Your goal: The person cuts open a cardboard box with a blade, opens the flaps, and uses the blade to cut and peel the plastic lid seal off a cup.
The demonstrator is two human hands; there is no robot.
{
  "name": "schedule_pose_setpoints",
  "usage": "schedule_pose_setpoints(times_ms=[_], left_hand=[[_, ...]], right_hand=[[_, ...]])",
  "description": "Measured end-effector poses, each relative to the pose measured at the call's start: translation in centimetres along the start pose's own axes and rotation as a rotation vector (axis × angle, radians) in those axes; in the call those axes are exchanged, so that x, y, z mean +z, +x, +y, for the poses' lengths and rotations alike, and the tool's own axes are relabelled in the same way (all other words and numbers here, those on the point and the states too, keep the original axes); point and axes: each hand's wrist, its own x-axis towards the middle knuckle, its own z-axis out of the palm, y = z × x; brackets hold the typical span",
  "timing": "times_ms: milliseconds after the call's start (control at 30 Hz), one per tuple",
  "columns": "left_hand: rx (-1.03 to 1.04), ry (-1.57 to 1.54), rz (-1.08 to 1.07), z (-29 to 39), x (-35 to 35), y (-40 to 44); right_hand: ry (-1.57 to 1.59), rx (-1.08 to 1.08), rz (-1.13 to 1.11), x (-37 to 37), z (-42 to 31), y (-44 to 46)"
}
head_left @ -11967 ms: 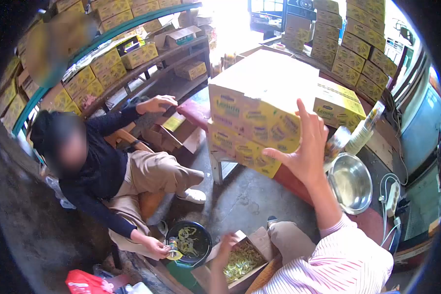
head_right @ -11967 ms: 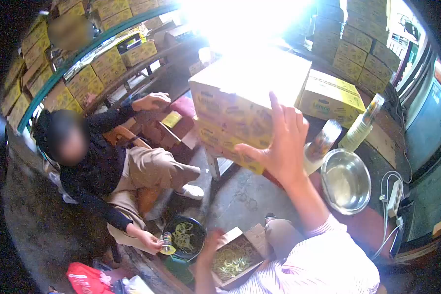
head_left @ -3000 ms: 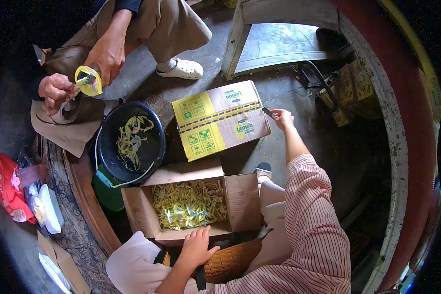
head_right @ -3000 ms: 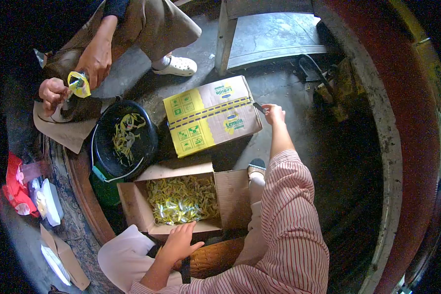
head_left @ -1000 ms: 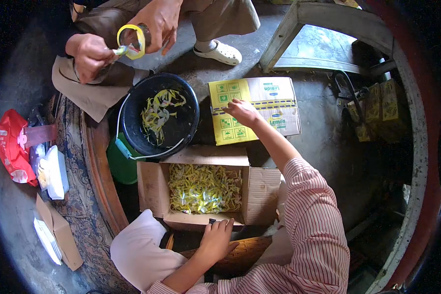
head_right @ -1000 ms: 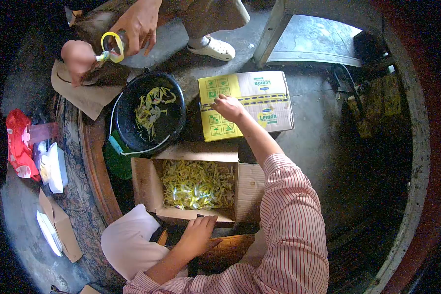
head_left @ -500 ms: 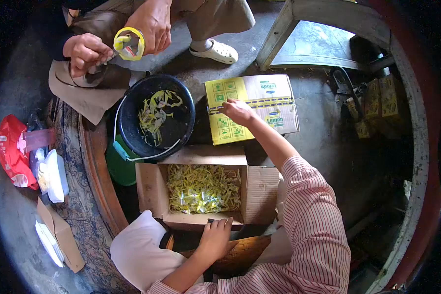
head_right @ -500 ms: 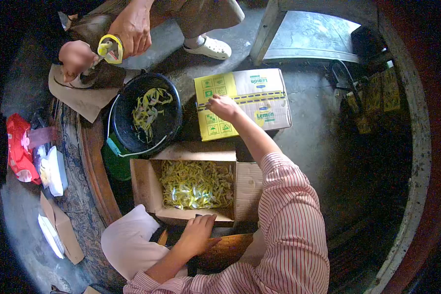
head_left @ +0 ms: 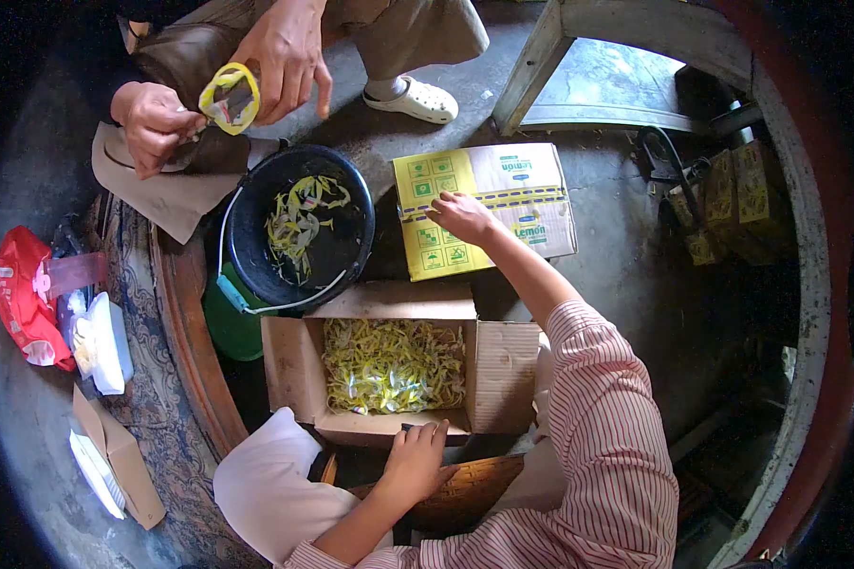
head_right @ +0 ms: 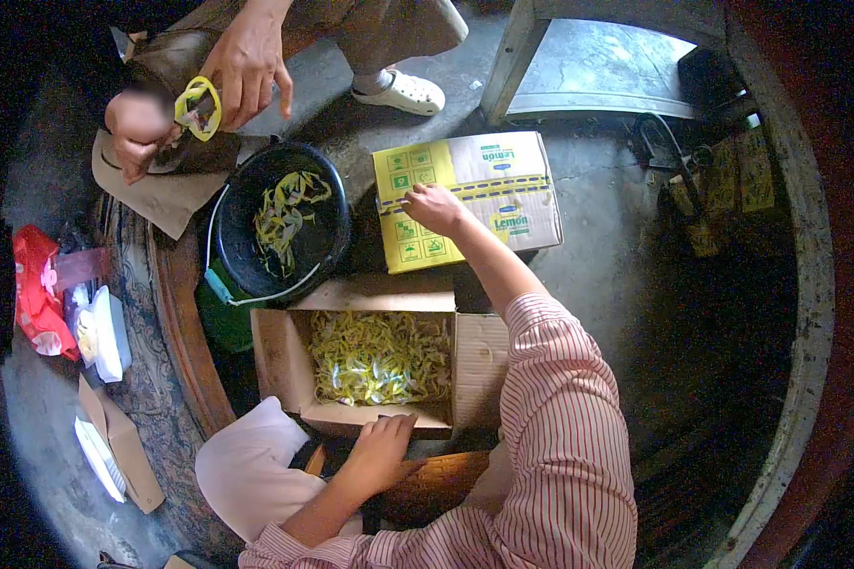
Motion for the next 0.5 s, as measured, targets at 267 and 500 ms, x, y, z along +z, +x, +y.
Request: schedule_pose_setpoints(times_ms=[267,500], left_hand=[[0.018,0.051,0.079,-0.2,0.6,0.0],[0.016,0.055,0.079,0.1,0.5,0.3]], right_hand=[[0.012,0.026,-0.011,-1.0,1.6,-1.7],[0.072,0.066,-0.023,-1.6,2.7,-3.2]])
